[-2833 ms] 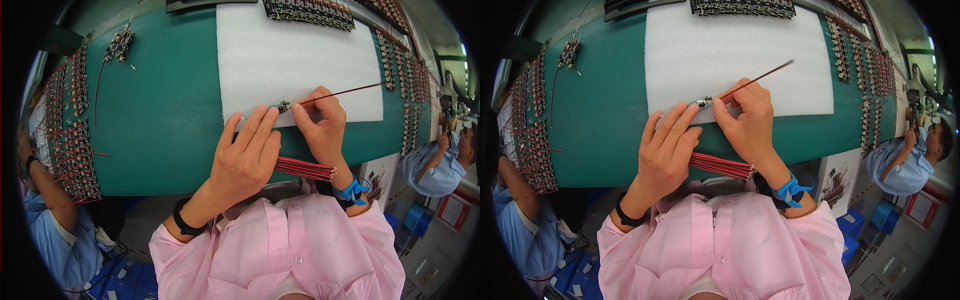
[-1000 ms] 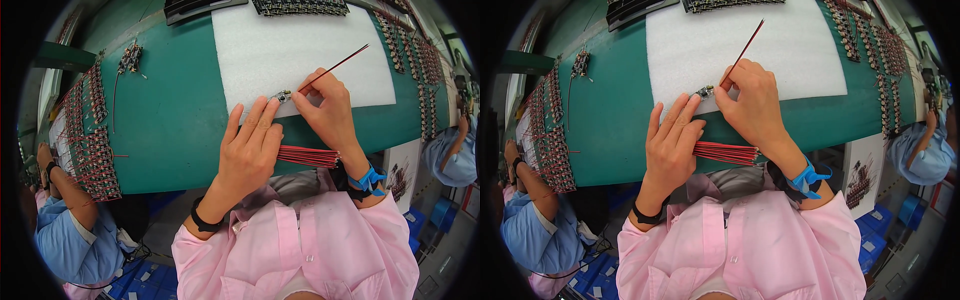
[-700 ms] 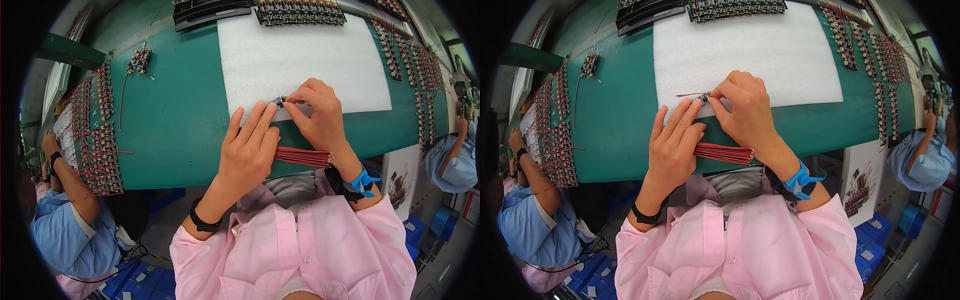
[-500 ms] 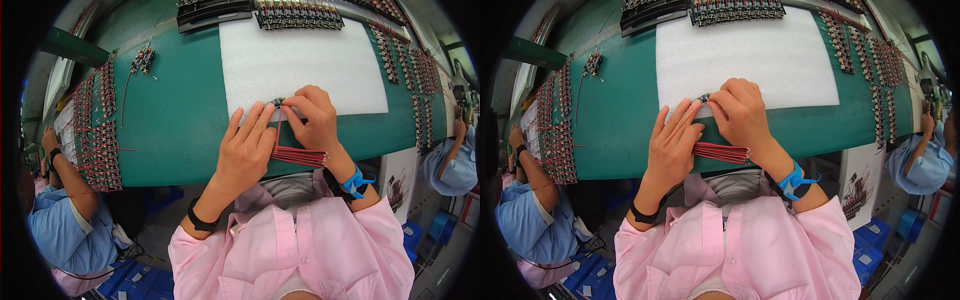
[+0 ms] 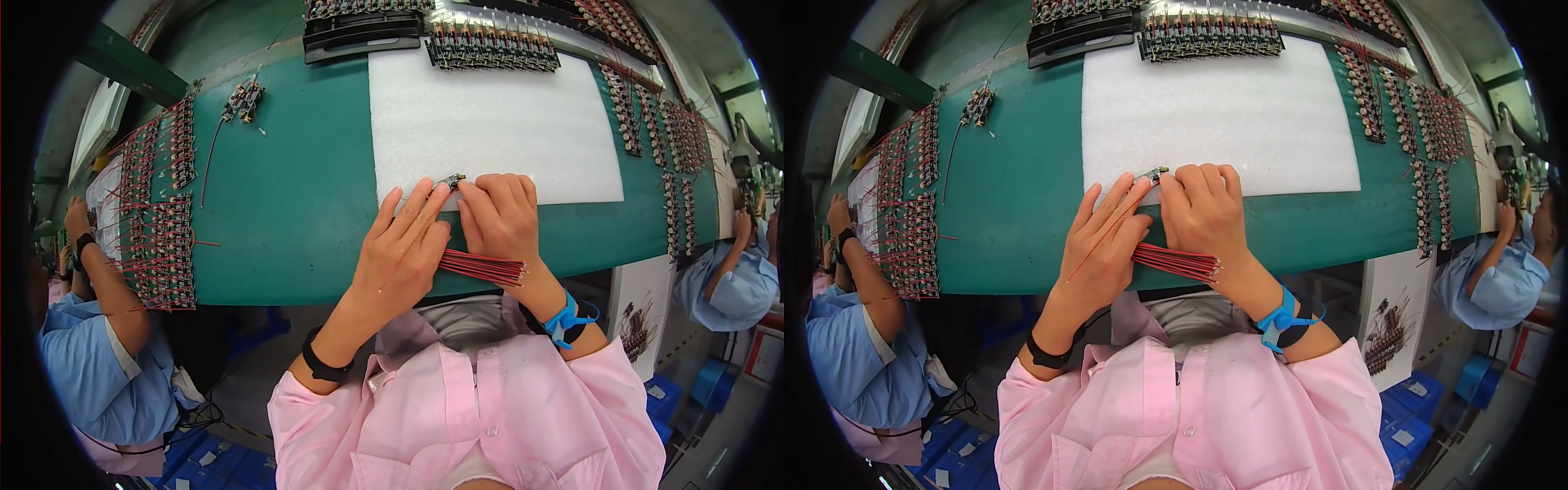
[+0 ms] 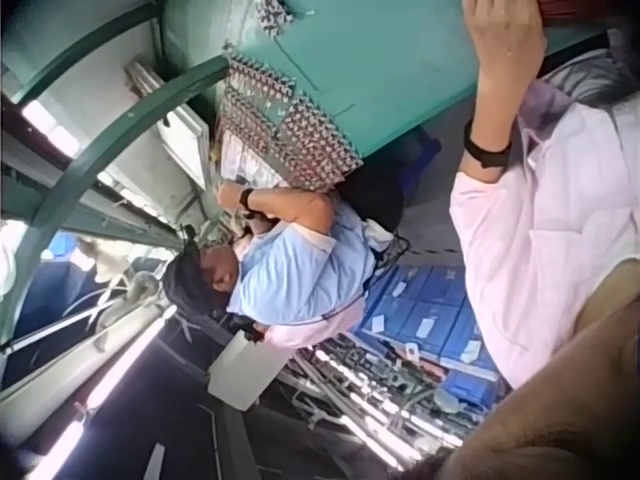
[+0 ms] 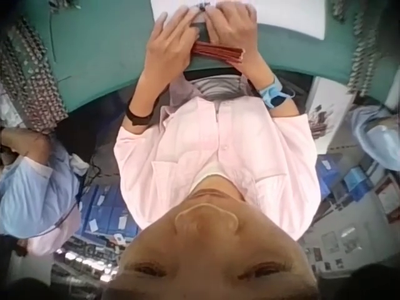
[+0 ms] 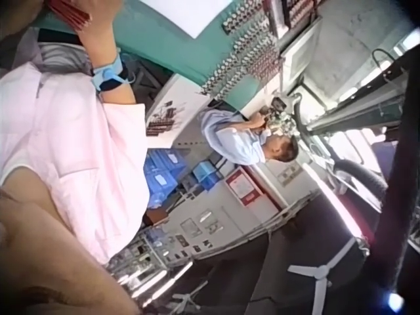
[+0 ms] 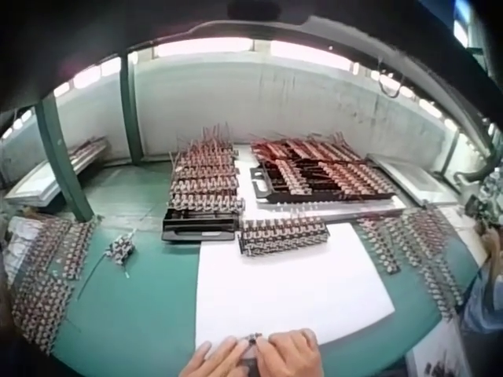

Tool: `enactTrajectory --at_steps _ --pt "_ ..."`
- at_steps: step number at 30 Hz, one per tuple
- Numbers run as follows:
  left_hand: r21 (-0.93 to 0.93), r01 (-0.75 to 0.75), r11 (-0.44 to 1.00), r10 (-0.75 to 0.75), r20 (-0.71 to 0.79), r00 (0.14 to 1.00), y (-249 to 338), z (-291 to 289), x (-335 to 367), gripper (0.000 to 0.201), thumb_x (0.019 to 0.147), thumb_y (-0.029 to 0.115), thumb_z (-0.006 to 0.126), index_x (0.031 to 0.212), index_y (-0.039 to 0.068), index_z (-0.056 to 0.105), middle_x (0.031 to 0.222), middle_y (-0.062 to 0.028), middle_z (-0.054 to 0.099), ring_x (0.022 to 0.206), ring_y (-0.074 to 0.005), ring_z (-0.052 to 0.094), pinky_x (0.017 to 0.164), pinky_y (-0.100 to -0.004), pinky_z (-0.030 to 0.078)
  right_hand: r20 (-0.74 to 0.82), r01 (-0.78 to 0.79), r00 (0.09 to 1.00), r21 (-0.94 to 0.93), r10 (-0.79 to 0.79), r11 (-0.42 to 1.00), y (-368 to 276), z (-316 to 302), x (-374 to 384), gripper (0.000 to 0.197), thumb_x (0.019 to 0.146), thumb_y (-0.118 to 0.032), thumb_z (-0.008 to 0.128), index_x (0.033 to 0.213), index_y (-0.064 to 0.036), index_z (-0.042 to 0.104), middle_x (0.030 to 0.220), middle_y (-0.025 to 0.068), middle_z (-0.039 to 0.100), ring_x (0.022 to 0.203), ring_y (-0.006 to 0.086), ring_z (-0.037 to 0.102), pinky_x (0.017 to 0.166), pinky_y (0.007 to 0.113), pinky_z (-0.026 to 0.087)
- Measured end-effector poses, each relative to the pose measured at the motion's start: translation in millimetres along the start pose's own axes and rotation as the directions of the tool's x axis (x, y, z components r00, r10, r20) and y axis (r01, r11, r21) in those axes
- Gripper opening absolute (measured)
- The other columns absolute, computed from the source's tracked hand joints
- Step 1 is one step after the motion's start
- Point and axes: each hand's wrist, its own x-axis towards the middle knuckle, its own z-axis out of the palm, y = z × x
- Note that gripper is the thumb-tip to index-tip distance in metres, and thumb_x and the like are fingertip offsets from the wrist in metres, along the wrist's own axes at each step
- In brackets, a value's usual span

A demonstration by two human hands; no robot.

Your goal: The person picks up a bundle of wires, selects a single wire, and inserts it into a circuit board before setting it aside and repeating the process.

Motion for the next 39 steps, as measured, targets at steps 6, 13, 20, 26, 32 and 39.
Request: enactTrajectory --at_steps 6,13,20,26,32,39 --pt "0.015 -0.007 1.000 0.007 0.011 1.000 3 -11 -8 0.010 0.068 0.000 0.048 0.078 0.002 0.052 0.113 -0.0138 0.048 0.111 -0.0257 0.040 0.093 -0.0423 0.024 0.069 -0.052 0.997 0.140 0.042 0.989 4 -7 1 0.015 0.064 0.000 0.057 0.079 -0.0021 0.056 0.074 0.0094 0.050 0.068 0.0237 0.048 0.061 0.032 0.037" --pt "0.172 -0.018 0.985 0.019 -0.003 1.000 5 -37 -36 0.012 0.068 0.003 0.050 0.080 0.002 0.052 0.106 -0.0112 0.051 0.104 -0.0245 0.045 0.092 -0.0431 0.024 0.135 -0.194 0.978 0.341 0.157 0.920 9 -20 -2 0.014 0.066 0.003 0.055 0.080 -0.0001 0.055 0.074 0.0106 0.052 0.067 0.0226 0.051 0.058 0.029 0.041" --pt "0.294 0.064 0.954 -0.060 -0.023 0.998 6 -66 -86 0.014 0.068 0.004 0.052 0.082 0.003 0.052 0.078 -0.0077 0.054 0.073 -0.0231 0.052 0.076 -0.0369 0.039 0.113 -0.199 0.980 0.424 0.166 0.883 16 -41 -5 0.013 0.067 0.005 0.053 0.079 0.0010 0.055 0.074 0.0107 0.053 0.065 0.0208 0.053 0.057 0.026 0.043" --pt "0.033 0.328 0.944 -0.301 -0.319 0.899 14 -71 -92 0.007 0.078 0.004 0.047 0.081 0.000 0.052 0.061 -0.0037 0.045 0.051 -0.0139 0.041 0.048 -0.0251 0.032 0.105 -0.115 0.991 0.395 0.080 0.911 16 -55 -4 0.019 0.065 0.002 0.056 0.084 -0.0013 0.054 0.084 0.0098 0.052 0.075 0.0241 0.051 0.064 0.030 0.042" --pt "-0.397 0.482 0.781 -0.618 -0.388 0.684 28 -75 -55 0.007 0.076 -0.002 0.044 0.077 -0.005 0.049 0.081 -0.0107 0.058 0.066 -0.0118 0.051 0.061 -0.0215 0.040 0.229 -0.033 0.973 0.245 -0.025 0.969 20 -53 9 0.024 0.065 -0.003 0.059 0.088 -0.0051 0.053 0.093 0.0066 0.049 0.083 0.0241 0.046 0.071 0.032 0.037" --pt "-0.348 0.377 0.858 -0.505 -0.446 0.739 19 -68 -43 0.018 0.083 0.012 0.042 0.082 -0.002 0.053 0.063 0.0010 0.041 0.053 -0.0045 0.034 0.048 -0.0186 0.025 0.284 -0.003 0.958 0.170 -0.046 0.985 25 -47 21 0.019 0.066 -0.006 0.059 0.084 -0.0069 0.054 0.089 0.0044 0.049 0.081 0.0209 0.045 0.071 0.032 0.035"
